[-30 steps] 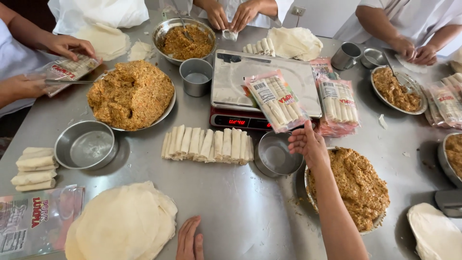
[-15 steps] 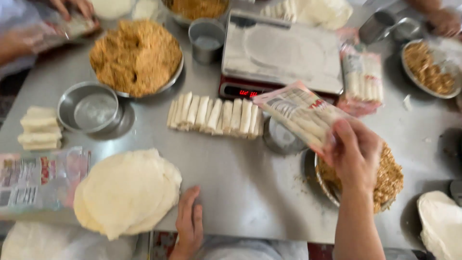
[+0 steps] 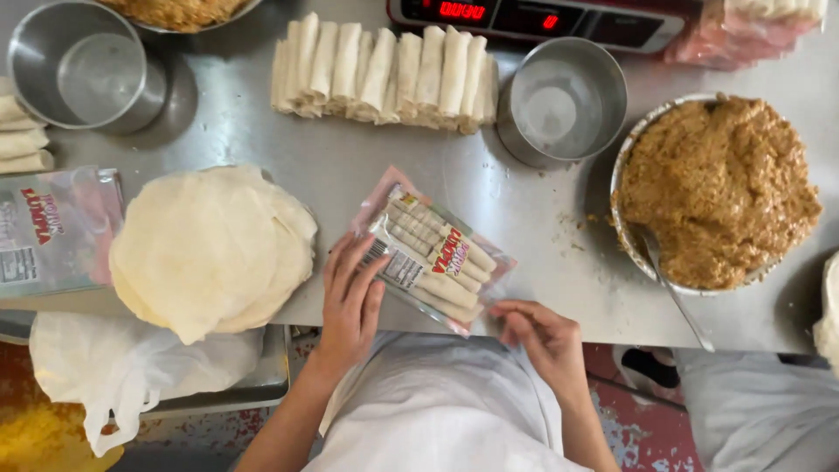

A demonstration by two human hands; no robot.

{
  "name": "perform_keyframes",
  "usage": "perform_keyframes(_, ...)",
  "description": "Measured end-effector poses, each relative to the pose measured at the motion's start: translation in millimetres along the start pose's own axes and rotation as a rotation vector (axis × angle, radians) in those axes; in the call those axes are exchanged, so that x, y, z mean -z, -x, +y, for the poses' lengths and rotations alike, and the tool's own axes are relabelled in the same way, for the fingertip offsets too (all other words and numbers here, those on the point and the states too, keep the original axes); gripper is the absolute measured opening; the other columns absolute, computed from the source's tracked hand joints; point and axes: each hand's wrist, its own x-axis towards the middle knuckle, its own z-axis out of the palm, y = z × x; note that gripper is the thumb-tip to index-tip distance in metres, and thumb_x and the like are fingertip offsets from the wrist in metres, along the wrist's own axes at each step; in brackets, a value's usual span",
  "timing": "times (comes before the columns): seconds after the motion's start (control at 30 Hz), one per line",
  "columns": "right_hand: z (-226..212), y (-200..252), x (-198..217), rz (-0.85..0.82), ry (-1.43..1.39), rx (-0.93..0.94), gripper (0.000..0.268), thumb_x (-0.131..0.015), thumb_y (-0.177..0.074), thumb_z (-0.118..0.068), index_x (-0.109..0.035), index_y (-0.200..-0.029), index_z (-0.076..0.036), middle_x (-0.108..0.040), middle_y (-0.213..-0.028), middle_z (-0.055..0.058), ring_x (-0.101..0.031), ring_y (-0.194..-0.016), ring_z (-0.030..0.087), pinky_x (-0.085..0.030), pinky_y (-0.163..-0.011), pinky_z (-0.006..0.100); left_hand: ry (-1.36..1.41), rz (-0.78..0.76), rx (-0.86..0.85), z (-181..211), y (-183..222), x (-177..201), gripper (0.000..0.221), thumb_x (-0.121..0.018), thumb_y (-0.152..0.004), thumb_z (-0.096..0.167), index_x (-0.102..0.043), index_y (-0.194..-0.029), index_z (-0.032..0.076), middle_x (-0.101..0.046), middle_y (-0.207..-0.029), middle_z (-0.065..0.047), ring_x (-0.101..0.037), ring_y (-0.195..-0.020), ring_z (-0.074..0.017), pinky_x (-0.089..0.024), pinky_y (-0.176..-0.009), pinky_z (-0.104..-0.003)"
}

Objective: The person places lumpia rolls into plastic bags by hand and moves the filled bags across a stainless steel table.

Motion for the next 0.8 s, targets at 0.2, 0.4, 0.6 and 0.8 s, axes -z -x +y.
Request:
perform_keyframes(0.2,24,-7,-21,0.067,-0.007,0.003,0.024,-0.075,-0.09,0.0,-0.082,-0.112,-0.001,-0.079,-0.064,0.008,-0.072,-0.048,0.011,-0.061,-0.051,0.024,-0.105,0.0,-0.036,-20,4,-23,0.038,-0.044,-0.115,0.024,-0.062,-0.143,0.004,-0.048,-0.16,-0.017,-0.034,-0.153,-0.0458,-0.02,-0.126,-0.06)
perform_keyframes(0.4,16,-10,-19,0.14,0.172,0.063,0.039,-0.088,-0.078,-0.007,-0.08,-0.116,-0.012,-0.079,-0.069,0.004,-0.063,-0.045,0.012,-0.057,-0.047,0.025,-0.147,-0.036,-0.012,-17,5,-24,0.04,-0.044,-0.115,0.027,-0.059,-0.145,0.006,-0.046,-0.163,-0.016,-0.037,-0.153,-0.042,-0.012,-0.128,-0.058)
perform_keyframes(0.6,26,2,-25,0.084,0.208,0.254,0.017,-0.08,-0.091,-0.006,-0.08,-0.107,-0.011,-0.072,-0.108,0.004,-0.06,-0.067,0.007,-0.054,-0.059,0.018,-0.117,-0.092,0.036,-13,4,-20,0.036,-0.042,-0.116,0.025,-0.058,-0.143,0.008,-0.049,-0.16,-0.013,-0.04,-0.153,-0.0375,-0.018,-0.133,-0.06)
perform_keyframes(0.8,18,-1,-27,-0.029,0.264,0.217,0.02,-0.074,-0.095,-0.007,-0.079,-0.113,0.0,-0.075,-0.106,0.009,-0.078,-0.092,0.018,-0.06,-0.083,0.026,-0.118,-0.075,0.024,-14,4,-20,0.034,-0.044,-0.115,0.022,-0.06,-0.142,0.008,-0.05,-0.159,-0.014,-0.041,-0.153,-0.0378,-0.018,-0.133,-0.06)
